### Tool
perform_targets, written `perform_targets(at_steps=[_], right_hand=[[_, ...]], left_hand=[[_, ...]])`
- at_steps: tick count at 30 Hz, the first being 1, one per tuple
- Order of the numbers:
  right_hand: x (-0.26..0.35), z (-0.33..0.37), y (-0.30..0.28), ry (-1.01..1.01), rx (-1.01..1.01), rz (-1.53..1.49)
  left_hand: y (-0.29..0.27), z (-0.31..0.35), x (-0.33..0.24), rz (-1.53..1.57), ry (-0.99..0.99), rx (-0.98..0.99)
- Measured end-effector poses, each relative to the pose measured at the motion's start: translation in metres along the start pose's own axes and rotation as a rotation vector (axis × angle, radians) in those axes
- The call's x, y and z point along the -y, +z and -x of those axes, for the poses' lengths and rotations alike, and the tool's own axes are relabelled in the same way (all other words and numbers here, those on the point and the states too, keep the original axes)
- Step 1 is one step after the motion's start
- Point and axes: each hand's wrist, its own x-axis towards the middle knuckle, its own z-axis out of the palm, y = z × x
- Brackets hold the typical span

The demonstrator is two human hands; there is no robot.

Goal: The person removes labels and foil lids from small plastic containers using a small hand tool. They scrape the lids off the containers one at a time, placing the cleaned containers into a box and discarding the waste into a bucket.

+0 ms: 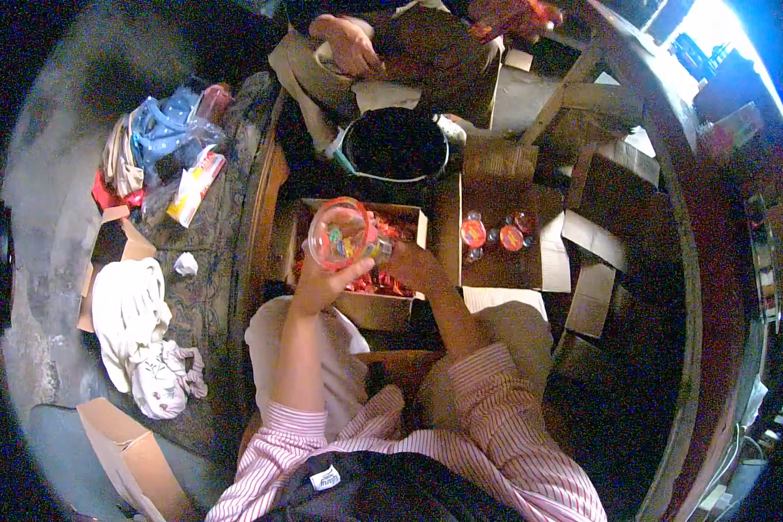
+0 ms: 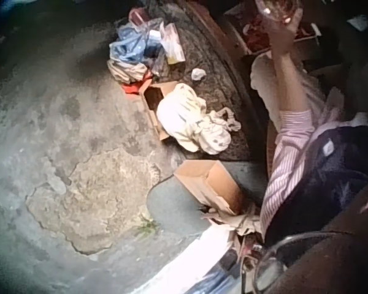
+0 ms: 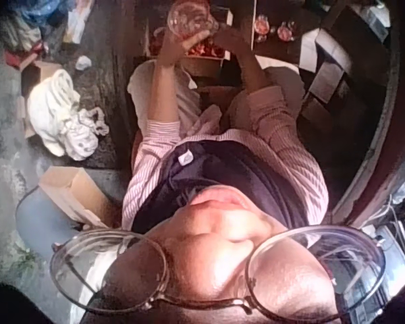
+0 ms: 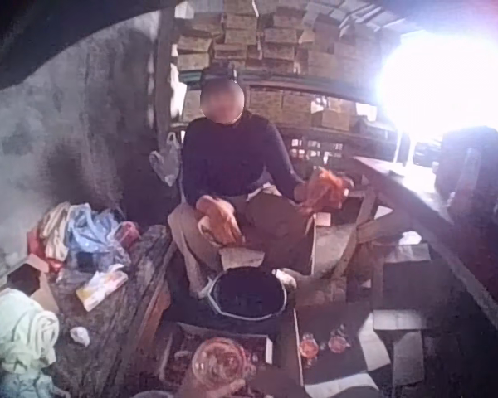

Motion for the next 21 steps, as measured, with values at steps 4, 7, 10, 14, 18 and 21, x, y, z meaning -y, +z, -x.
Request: perform_targets(at_steps=[4,7,10,14,18,21], right_hand=[[0.005,0.014,-0.018,0.134,0.010,0.017],[-0.013,0.010,-0.031,0.037,-0.100,-0.016],[0.003,-0.008,-0.036,0.109,-0.276,-0.085],[-0.005,-0.051,-0.091,0.327,-0.646,-0.880],[0.021,-0.092,-0.091,0.531,-0.772,0.163],[-0.008,-0.094,-0.126,0.307,-0.797,0.831]], left_hand=[[0.011,-0.009,0.002,-0.018,-0.034,-0.008],[0.010,-0.017,0.013,-0.258,0.067,-0.038],[-0.002,-0.009,0.018,-0.358,-0.041,-0.284],[-0.010,-0.019,0.028,-0.221,-0.048,-0.559],[-0.022,-0.017,0.020,-0.076,-0.099,-0.700],[-0.015,-0.024,0.024,-0.061,-0.067,-0.697]])
